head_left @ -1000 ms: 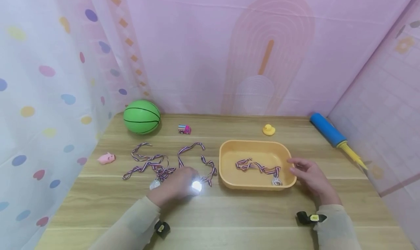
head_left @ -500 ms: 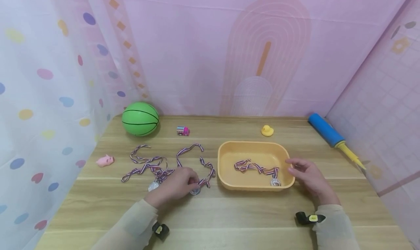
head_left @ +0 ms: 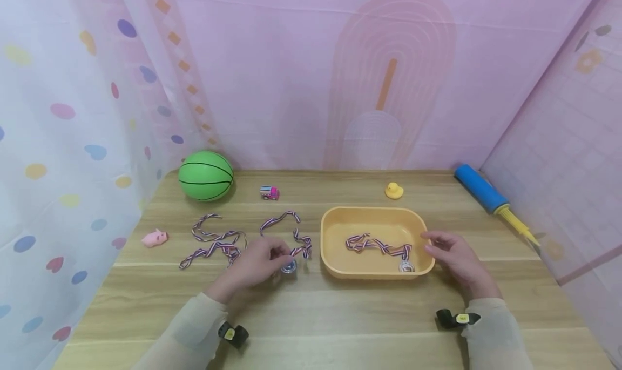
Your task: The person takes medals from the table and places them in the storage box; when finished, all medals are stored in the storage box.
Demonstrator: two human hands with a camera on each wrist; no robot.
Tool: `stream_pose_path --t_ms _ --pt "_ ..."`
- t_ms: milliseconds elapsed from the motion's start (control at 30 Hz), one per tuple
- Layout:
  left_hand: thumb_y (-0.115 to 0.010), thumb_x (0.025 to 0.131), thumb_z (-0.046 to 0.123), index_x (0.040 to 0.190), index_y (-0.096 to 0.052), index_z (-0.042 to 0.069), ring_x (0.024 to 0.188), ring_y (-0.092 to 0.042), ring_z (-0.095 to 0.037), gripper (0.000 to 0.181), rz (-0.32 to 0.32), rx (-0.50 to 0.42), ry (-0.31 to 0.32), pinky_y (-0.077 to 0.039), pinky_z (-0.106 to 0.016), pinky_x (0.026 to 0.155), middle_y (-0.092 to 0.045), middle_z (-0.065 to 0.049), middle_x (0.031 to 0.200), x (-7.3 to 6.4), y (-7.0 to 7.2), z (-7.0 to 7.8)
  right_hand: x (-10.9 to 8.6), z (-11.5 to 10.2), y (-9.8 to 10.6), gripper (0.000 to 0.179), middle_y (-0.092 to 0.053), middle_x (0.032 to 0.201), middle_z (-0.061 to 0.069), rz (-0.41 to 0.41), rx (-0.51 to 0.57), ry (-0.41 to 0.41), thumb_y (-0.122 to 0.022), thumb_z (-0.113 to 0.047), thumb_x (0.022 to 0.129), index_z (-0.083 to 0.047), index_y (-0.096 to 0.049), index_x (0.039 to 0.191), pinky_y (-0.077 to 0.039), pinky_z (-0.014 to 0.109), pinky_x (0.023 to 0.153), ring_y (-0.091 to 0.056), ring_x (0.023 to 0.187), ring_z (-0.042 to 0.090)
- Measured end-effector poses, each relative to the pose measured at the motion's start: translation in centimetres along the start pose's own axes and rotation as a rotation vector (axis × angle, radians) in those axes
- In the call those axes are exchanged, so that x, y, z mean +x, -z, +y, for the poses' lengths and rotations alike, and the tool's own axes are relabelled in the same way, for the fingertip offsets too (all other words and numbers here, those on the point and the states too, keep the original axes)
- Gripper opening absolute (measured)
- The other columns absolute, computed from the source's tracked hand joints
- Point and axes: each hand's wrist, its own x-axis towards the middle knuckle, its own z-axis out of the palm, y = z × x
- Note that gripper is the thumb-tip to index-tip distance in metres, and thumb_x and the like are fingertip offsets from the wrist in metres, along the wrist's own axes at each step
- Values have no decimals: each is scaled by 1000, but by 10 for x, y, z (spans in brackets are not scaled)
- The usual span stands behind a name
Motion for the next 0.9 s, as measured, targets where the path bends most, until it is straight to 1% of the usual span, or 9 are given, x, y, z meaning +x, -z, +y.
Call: stream_pose_path --t_ms 100,167,233,333,400,500,667,767,900 --pt "-70 88 24 83 -67 22 68 -54 -14 6 32 -23 10 -48 -29 58 -60 7 75 1 5 2 1 1 -1 37 -63 112 -6 -3 -1 0 -68 -12 89 4 -59 121 -33 39 108 -53 106 0" --pt "-70 88 24 85 -67 20 70 -54 -15 5 47 -54 14 -48 -29 60 -61 5 77 2 8 5 1 2 -2 37 -64 110 -8 -4 7 6 -68 -11 90 6 -58 121 -41 26 99 -55 103 3" --pt "-69 89 25 87 -67 19 71 -55 -16 6 66 -67 20 -49 -30 61 -61 4 78 4 12 7 1 1 -2 36 -64 108 -10 -2 19 10 -67 -10 90 6 -59 120 -45 18 84 -56 98 5" --pt "-68 89 25 91 -67 16 72 -56 -18 9 81 -105 33 -50 -31 61 -62 1 80 7 19 12 0 0 -2 35 -64 107 -10 0 24 14 -67 -10 90 6 -59 120 -46 18 80 -56 95 6" --pt "-68 90 27 91 -67 16 72 -55 -18 11 97 -109 40 -49 -30 60 -61 1 80 8 23 15 0 -1 -2 35 -63 107 -10 2 12 7 -67 -11 90 5 -59 120 -46 20 79 -56 95 7" --pt "-66 91 28 92 -67 14 71 -54 -18 13 112 -129 44 -48 -29 59 -61 -1 79 10 29 21 0 -1 -1 36 -63 109 -9 3 -4 0 -68 -13 90 4 -59 121 -43 18 83 -55 97 7" --pt "-65 92 26 96 -66 11 73 -54 -19 15 138 -156 36 -48 -29 60 -62 -2 82 12 38 31 0 -1 -1 35 -64 112 -5 -1 10 -1 -66 -12 91 5 -59 121 -40 16 87 -54 102 6" --pt "-65 92 27 96 -66 11 74 -54 -20 16 152 -178 40 -48 -29 60 -62 -3 83 13 42 36 0 0 -1 36 -63 112 -6 -10 11 6 -65 -12 92 6 -58 122 -38 15 89 -53 104 6" --pt "-66 92 30 96 -66 12 74 -53 -20 18 176 -198 26 -46 -28 59 -61 -4 83 14 46 41 0 0 -1 36 -63 112 -7 -11 15 -1 -65 -13 92 6 -58 122 -36 15 90 -51 105 6"
